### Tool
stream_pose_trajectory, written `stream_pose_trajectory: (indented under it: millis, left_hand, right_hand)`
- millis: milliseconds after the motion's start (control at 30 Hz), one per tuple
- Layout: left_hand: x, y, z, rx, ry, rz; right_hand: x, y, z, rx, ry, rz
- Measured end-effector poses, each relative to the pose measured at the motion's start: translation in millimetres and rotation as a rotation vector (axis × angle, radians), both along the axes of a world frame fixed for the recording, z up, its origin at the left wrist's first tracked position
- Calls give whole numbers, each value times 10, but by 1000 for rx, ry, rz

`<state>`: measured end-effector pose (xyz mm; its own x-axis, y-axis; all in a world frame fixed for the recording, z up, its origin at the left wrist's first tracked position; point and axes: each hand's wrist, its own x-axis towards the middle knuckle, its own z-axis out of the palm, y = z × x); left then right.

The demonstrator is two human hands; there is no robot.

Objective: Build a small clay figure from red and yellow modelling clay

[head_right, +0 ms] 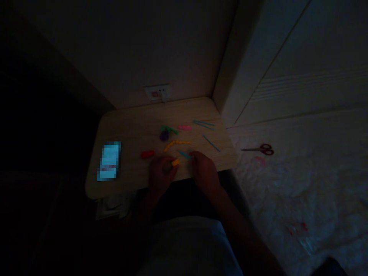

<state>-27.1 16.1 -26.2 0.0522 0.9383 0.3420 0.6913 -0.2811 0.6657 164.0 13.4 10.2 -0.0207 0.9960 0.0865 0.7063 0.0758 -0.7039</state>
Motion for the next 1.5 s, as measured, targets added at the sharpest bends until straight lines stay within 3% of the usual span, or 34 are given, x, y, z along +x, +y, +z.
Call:
stream_pose_trajectory:
  millis: [133, 300, 567, 800, 967, 1200, 1400, 1500]
  left_hand:
    - [-10, -18, -1, 0, -7, -4]
    - [-28, -12, -9, -32, -121, 78]
    - [-10, -11, -35, 4, -37, 52]
    - [-1, -12, -10, 2, -7, 28]
    - [0, 2, -23, -22, -59, 29]
    - [5, -14, 6, -24, -76, 11]
    - [2, -24, -4, -24, -24, 2]
    - [-7, -27, -21, 5, -12, -4]
  right_hand:
    - [-69, -180, -29, 17, 14, -20]
    - [-146, -275, -31, -118, -31, -36]
    - [-281, -299, -13, -150, -214, 12]
    - [-357, -360, -117, -85, -163, 82]
    - [-326, -359, -160, -22, -12, 96]
    - [-347, -368, -101, -98, 80, 102]
    - [-312, -357, -103, -86, 39, 88]
    - [-265, -322, -101, -69, -38, 16]
